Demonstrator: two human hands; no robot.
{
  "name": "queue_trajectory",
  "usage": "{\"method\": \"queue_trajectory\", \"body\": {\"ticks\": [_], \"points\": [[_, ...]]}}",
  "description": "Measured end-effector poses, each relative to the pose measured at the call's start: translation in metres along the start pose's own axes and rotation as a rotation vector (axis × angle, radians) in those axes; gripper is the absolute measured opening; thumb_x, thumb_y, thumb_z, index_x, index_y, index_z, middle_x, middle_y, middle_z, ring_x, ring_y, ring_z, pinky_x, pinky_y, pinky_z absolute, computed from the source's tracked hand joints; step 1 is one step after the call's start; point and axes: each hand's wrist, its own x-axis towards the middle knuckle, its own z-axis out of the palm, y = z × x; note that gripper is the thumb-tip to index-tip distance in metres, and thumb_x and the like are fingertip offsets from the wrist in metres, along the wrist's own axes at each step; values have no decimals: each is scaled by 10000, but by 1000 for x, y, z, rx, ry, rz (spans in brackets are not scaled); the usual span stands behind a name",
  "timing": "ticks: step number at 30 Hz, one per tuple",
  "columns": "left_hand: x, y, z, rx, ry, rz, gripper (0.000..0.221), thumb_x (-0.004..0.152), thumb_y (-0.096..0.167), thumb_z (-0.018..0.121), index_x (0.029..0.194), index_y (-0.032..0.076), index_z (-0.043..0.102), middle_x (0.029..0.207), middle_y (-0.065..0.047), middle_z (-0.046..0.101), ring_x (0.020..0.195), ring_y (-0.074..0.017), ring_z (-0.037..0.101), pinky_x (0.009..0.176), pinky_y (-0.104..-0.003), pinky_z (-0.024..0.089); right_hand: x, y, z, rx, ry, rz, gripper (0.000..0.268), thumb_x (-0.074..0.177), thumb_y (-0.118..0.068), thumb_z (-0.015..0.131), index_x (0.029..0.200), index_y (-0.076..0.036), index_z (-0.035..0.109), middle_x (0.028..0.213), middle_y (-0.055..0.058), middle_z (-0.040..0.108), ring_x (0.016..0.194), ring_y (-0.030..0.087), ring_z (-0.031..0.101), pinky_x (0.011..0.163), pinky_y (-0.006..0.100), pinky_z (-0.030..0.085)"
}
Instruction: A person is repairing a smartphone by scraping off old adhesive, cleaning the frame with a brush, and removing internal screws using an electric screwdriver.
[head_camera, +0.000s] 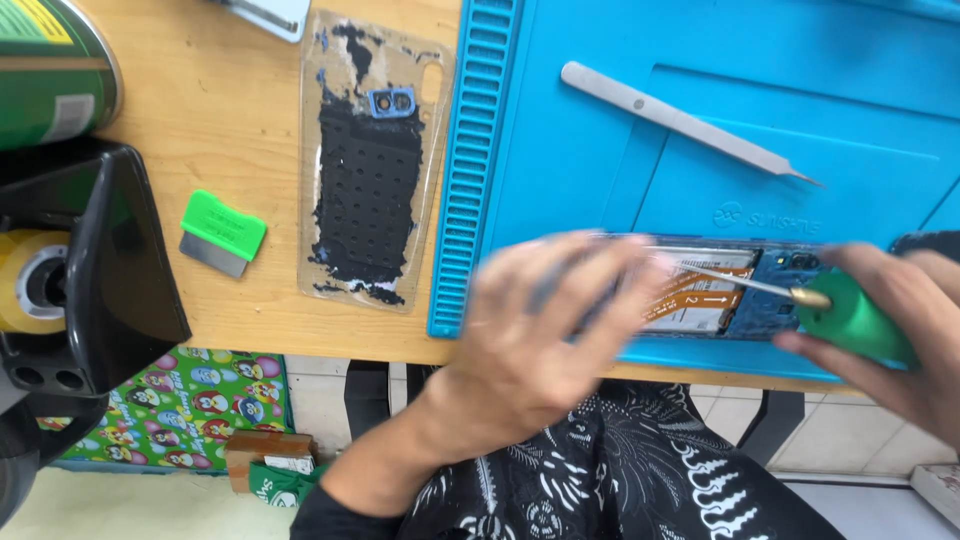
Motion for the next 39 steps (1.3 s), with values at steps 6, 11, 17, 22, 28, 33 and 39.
{"method": "queue_trajectory", "body": {"ticks": [6,11,17,22,28,33,39], "points": [[-3,-13,-20,250,-76,-135,315,1132,297,509,1349,144,679,1226,-15,669,1016,-240,598,824,-379,429,-41,-1,8,-27,-43,218,869,669,-357,841,1416,24,615,1272,220,691,1146,381,678,1051,469,504],[1,-11,-20,131,15,-55,254,1105,197,564,1190,4,706,1134,-104,695,960,-273,634,762,-406,520,-51,-15,21,156,61,319,804,684,-314,853,1390,6,642,1281,172,707,1078,307,704,957,420,532],[4,-12,-14,124,-89,-152,172,1071,235,637,1173,100,668,1183,-60,618,973,-272,542,770,-387,432,-42,-43,28,51,-91,339,746,656,-591,801,1320,-292,643,1053,-71,779,794,226,754,732,388,566],[9,-12,-10,86,-92,-183,190,1015,240,694,1045,88,584,1082,-81,596,915,-275,512,735,-395,410,-44,-38,32,93,1,222,716,718,-511,796,1343,-205,623,1152,-17,756,801,229,735,737,379,562],[-3,-7,-20,-223,59,-228,192,1035,132,644,934,30,517,888,-102,555,831,-259,524,768,-373,406,-45,-39,31,106,21,191,741,720,-506,802,1370,-209,604,1110,-46,766,951,210,752,790,377,553],[-12,25,-52,-207,63,-156,186,1007,117,707,953,5,568,882,-119,634,782,-274,587,738,-407,448,-47,-48,36,51,59,36,729,742,-515,789,1355,-164,604,1154,-24,750,936,215,747,740,387,556],[-31,47,-74,139,-132,234,107,1046,-15,528,1028,39,619,903,-78,554,744,-244,471,651,-371,375,-52,-80,34,69,64,-203,694,741,-536,814,1293,-170,608,1076,-56,779,775,206,765,636,376,581]]}}
